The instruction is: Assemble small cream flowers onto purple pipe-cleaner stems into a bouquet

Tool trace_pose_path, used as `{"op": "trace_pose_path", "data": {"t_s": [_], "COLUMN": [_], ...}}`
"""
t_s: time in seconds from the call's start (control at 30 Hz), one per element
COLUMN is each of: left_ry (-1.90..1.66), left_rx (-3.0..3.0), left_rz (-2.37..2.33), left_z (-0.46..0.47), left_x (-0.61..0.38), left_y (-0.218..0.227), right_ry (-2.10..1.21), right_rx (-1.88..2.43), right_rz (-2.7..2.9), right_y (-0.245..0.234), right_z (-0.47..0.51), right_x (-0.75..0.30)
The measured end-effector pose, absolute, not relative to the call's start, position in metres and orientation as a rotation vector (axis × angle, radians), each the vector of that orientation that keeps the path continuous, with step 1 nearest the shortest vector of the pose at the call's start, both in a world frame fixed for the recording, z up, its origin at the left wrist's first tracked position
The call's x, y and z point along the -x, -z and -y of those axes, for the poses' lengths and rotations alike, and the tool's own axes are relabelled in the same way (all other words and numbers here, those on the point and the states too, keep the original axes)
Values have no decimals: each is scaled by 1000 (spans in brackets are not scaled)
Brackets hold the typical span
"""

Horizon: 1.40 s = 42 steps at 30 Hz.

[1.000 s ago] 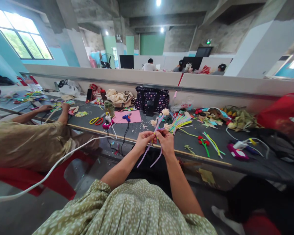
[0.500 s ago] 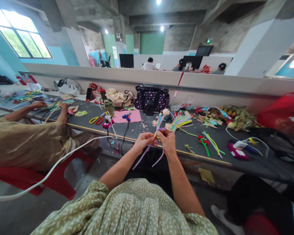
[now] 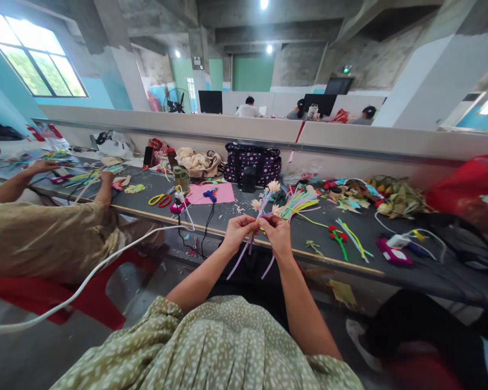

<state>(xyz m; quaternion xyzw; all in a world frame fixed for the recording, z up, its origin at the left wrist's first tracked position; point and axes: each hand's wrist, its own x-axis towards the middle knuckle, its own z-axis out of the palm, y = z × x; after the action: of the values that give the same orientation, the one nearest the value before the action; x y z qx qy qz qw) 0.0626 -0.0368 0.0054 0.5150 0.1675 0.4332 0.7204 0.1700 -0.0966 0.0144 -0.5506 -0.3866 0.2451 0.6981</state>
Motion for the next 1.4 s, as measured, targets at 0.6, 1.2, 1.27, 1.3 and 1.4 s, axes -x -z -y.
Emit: {"op": "trace_pose_path", "data": {"t_s": [0.6, 1.2, 1.27, 1.3, 1.4], "left_ry": [-637, -753, -830, -855, -871], "left_rx": [-915, -1049, -1086, -1092, -1072], "left_rz": [-278, -344, -351, -352, -350], "left_z": [30, 35, 37, 37, 37], "left_x": [-57, -58, -59, -60, -60], "left_y": [-8, -5, -6, -6, -6], "right_ry": [-856, -846, -808, -797, -774], "right_rx": [977, 1021, 1011, 1010, 1026], "right_rz": [810, 786, 806, 821, 849], "right_y": [-15, -9, -9, -9, -10], "right_z": [101, 98, 98, 98, 99], "right_x": [-169, -171, -170, -169, -168]}}
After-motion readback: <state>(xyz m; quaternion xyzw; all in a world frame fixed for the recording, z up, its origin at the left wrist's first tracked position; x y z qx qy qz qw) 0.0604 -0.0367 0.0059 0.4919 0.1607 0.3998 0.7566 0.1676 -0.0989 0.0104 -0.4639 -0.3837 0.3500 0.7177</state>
